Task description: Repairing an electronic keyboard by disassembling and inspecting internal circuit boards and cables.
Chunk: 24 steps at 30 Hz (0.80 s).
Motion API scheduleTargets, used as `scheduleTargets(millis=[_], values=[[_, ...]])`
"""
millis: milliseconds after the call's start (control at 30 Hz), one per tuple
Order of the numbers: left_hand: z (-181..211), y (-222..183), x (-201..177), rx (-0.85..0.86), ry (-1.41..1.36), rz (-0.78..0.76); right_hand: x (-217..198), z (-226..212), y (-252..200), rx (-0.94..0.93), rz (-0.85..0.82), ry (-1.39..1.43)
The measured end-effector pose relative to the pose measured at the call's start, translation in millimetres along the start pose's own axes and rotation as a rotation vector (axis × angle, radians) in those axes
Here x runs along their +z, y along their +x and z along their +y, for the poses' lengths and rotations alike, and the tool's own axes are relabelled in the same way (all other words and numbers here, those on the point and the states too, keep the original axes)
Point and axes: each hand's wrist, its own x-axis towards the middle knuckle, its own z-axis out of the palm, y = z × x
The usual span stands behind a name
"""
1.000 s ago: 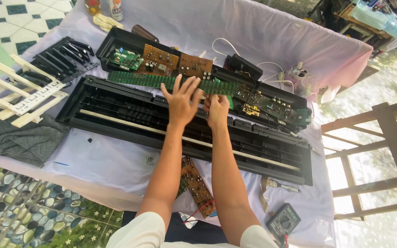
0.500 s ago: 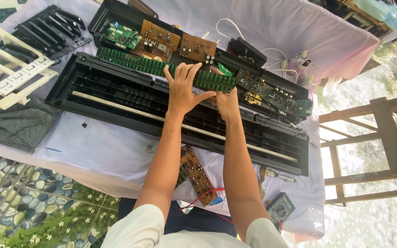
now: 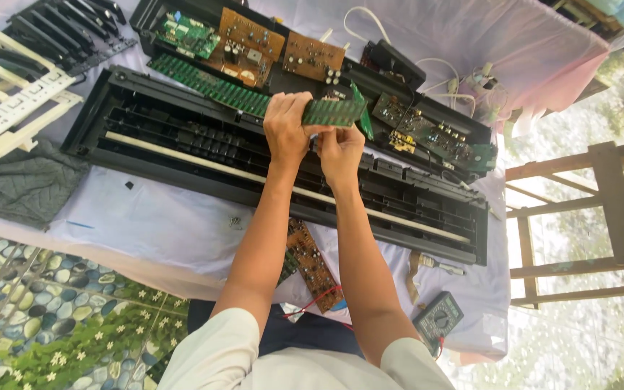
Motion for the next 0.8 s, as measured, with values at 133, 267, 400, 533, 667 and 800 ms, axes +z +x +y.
scheduleTargets(millis=[133, 267, 400, 533, 667, 800], values=[[9, 11, -4, -0.007, -0.008, 0.008, 14, 15, 2, 0.024, 0.113, 0.100], [13, 13, -17, -0.068, -0.018, -0.011, 24, 0, -3, 0.038, 0.052, 0.246], [14, 24, -33, -0.166, -0.145, 0.038, 37, -47, -4, 0.036, -0.084, 0.323], [24, 48, -56, -0.215, -0.198, 0.131, 46, -51, 0, -0.003, -0.163, 0.274], [41, 66, -69, -0.110, -0.141, 0.206, 51, -78, -1, -0.059, -0.231, 0.199], [35, 75, -55, -0.042, -0.057, 0.277, 43, -86, 12, -0.032, -0.304, 0.247]])
